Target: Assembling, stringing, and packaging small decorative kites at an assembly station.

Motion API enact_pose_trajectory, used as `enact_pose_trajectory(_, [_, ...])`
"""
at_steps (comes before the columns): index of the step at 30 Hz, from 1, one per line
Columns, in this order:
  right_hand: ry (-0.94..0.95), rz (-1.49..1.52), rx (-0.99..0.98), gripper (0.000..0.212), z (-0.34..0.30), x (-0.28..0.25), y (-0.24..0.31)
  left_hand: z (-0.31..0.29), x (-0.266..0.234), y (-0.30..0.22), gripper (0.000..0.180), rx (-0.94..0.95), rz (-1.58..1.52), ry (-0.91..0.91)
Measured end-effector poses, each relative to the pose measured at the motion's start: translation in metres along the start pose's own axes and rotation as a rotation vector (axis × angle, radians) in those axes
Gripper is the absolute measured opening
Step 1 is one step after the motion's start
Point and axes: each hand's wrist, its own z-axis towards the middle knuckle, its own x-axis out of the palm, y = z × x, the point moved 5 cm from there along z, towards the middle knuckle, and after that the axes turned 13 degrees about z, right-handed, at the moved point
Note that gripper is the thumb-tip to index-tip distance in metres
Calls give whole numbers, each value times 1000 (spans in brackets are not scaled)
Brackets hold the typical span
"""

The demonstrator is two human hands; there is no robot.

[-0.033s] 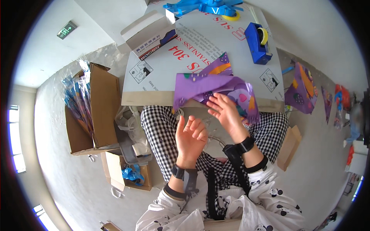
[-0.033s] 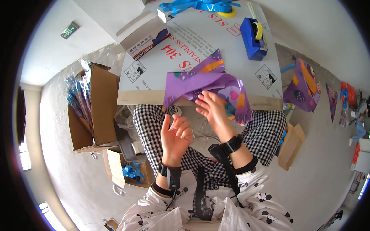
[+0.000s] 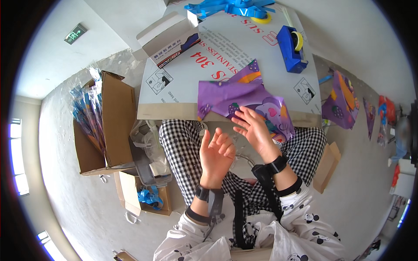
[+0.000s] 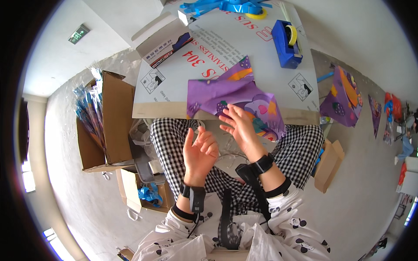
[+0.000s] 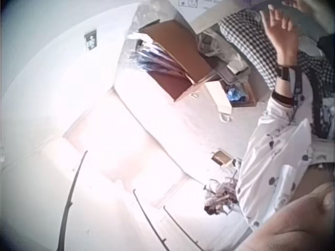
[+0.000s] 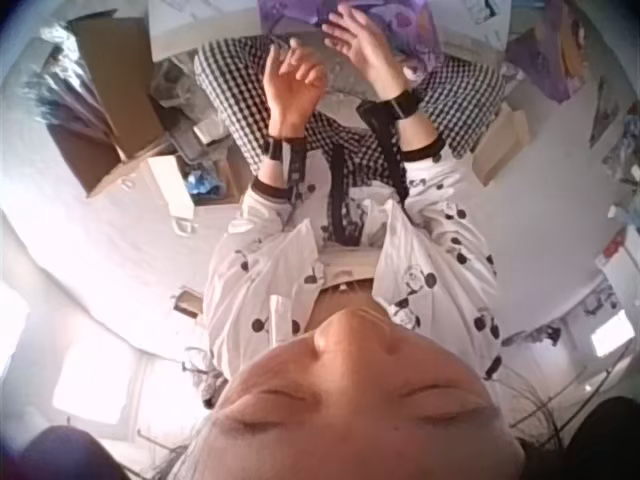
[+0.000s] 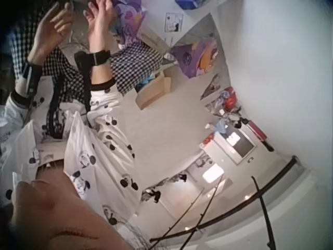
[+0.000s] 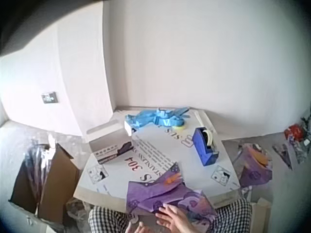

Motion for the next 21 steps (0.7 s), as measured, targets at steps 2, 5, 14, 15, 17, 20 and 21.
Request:
enact_pose_trajectory(2, [16, -131, 60, 50, -4, -1, -5, 12, -8, -2, 38, -8, 17, -67])
enact_pose_trajectory(5, [104, -437, 171, 42, -22, 0, -9, 29, -22, -7, 37, 9, 11, -48])
enact_pose_trajectory(14, [132, -451, 68, 14, -48, -36, -19, 29, -29, 2, 33, -20, 187, -19])
enact_pose_trajectory(15, [131, -449, 68, 14, -50, -43, -21, 28, -29, -6, 31, 38, 261, -48])
enact_pose_trajectory(17, [55, -712, 86, 12, -54, -68, -21, 27, -18, -29, 25, 164, 457, -124])
enact_pose_trajectory(20, [52, -1433, -335, 10, -55, -95, -11, 29, -3, -81, 19, 475, 1218, -294])
enact_pose_trajectory(21, [25, -1376, -223, 16, -52, -113, -11, 31, 8, -88, 24, 534, 1431, -369])
